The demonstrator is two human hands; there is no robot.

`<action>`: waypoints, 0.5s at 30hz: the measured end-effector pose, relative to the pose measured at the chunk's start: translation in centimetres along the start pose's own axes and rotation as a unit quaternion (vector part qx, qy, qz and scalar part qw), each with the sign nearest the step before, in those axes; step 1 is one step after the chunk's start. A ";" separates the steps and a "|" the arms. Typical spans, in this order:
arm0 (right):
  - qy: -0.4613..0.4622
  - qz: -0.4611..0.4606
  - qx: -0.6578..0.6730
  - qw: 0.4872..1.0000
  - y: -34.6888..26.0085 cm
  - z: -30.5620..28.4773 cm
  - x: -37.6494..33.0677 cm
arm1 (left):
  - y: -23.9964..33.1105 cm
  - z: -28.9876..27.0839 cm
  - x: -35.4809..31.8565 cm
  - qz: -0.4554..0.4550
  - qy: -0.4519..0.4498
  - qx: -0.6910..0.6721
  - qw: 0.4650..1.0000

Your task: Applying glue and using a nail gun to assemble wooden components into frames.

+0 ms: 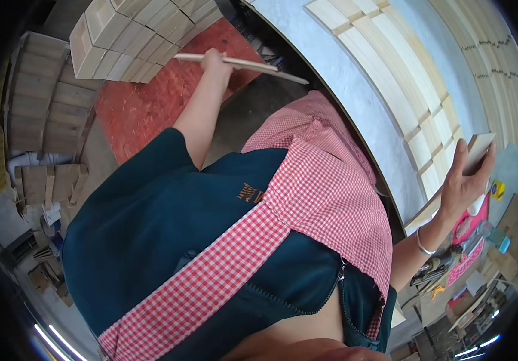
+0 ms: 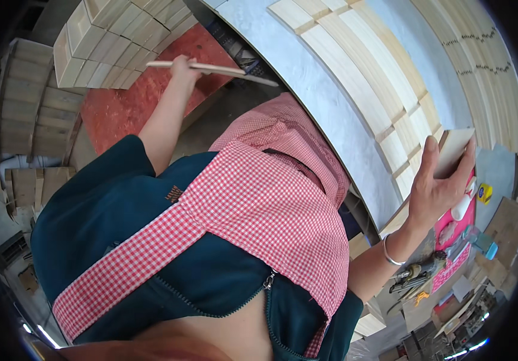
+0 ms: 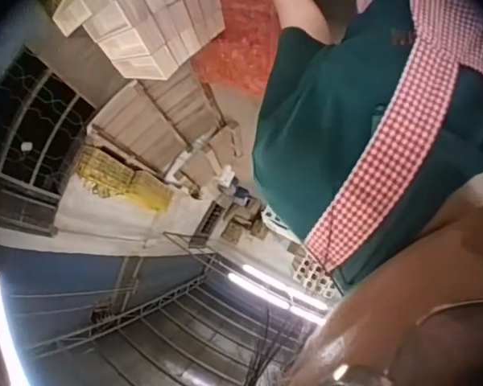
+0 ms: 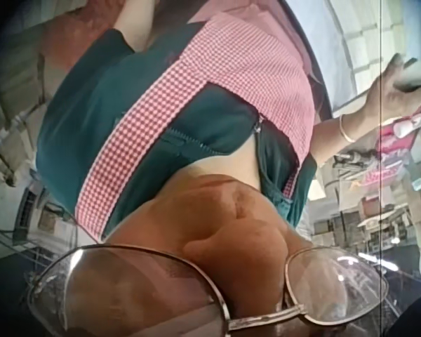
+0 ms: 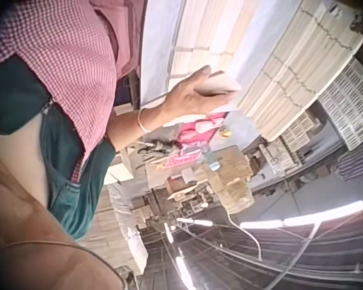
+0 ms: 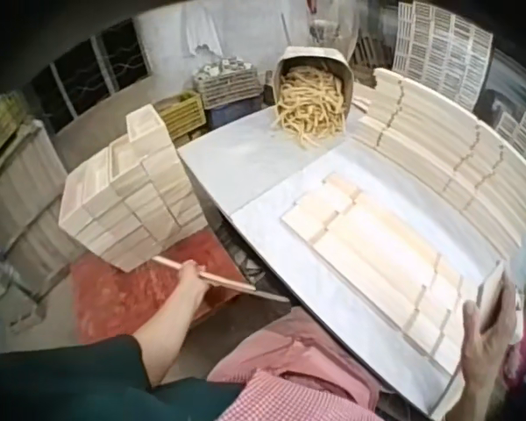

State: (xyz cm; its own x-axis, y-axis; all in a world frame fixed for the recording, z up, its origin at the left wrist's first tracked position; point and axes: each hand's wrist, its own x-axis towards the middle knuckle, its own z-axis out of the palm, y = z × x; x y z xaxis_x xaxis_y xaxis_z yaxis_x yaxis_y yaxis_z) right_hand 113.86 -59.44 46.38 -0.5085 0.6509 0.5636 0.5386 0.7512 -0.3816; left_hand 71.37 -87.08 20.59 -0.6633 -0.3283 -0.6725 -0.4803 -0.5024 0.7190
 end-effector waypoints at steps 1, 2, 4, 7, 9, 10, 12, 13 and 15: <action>0.001 0.002 -0.005 1.000 -0.1 0.1 0.2 | -0.1 0.6 -0.2 -0.004 -0.003 0.002 1.000; -0.003 0.014 -0.012 1.000 -0.4 0.4 0.4 | -0.4 2.6 0.7 0.021 -0.010 0.012 1.000; -0.008 0.051 -0.042 0.998 -0.9 0.1 0.3 | -0.9 6.9 2.5 0.060 -0.037 0.044 0.997; 0.019 0.056 0.019 0.998 -0.5 -0.6 -0.2 | -1.0 11.9 6.5 0.068 -0.126 0.121 0.982; -0.021 0.039 0.060 0.997 -1.1 -0.4 1.6 | -4.8 13.3 15.2 0.059 -0.156 0.136 0.977; -0.027 0.026 0.170 0.985 -1.0 -0.2 2.7 | -2.3 9.2 24.4 -0.079 -0.317 -0.025 0.945; -0.042 0.040 0.204 0.977 0.7 -2.5 2.2 | -9.0 11.9 16.6 -0.097 -0.377 0.086 0.917; -0.035 0.042 0.185 0.981 1.0 -2.7 2.7 | -9.6 10.4 14.8 -0.098 -0.236 0.150 0.955; 0.009 0.088 0.396 0.914 1.5 -2.9 3.5 | -9.8 5.3 13.1 -0.228 -0.433 0.108 0.865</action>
State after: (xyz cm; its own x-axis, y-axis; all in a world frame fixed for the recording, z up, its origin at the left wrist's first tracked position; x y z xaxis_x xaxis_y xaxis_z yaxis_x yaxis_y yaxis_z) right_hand 114.85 -56.40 49.89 -0.4459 0.7733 0.4508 -0.0474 0.4826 -0.8746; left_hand 64.39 -82.21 5.68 -0.5125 0.6337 -0.5794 -0.8398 -0.2294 0.4920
